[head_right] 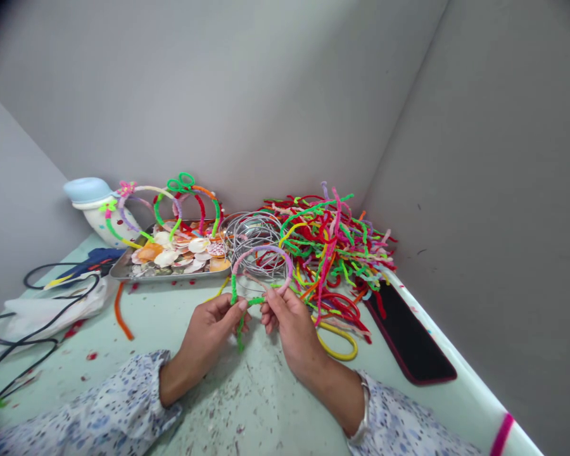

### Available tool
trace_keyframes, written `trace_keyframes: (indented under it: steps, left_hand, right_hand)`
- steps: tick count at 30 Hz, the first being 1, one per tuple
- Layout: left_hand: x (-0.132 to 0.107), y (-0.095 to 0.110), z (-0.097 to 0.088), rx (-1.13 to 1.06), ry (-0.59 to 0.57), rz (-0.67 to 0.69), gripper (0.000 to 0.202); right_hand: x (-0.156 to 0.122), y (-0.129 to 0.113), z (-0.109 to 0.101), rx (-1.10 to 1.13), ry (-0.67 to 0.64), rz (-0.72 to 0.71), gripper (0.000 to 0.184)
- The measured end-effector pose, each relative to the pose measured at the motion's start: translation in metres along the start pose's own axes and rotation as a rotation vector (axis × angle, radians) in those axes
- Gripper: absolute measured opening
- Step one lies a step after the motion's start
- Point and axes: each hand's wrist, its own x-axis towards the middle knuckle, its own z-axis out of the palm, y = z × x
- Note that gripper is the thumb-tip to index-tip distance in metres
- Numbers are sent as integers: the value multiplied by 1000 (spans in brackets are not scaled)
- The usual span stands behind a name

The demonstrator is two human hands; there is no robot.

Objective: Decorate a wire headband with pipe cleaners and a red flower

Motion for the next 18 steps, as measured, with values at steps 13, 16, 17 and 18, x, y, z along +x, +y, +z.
trace_keyframes:
  steps: [13,16,17,18]
  left_hand:
    - [-3,-3,3,106,28,71,16]
    - [-4,-2,3,194,50,104,16]
    - [-4,-1,3,225,61,120,16]
    - [-5,-1,2,255,70,138,16]
  right_hand:
    - [-1,-2,2,59,35,55,30]
    - [-2,-3,2,74,29,55,31]
    - [-2,-4,2,80,26,57,31]
    - [-2,-4,3,87,24,60,31]
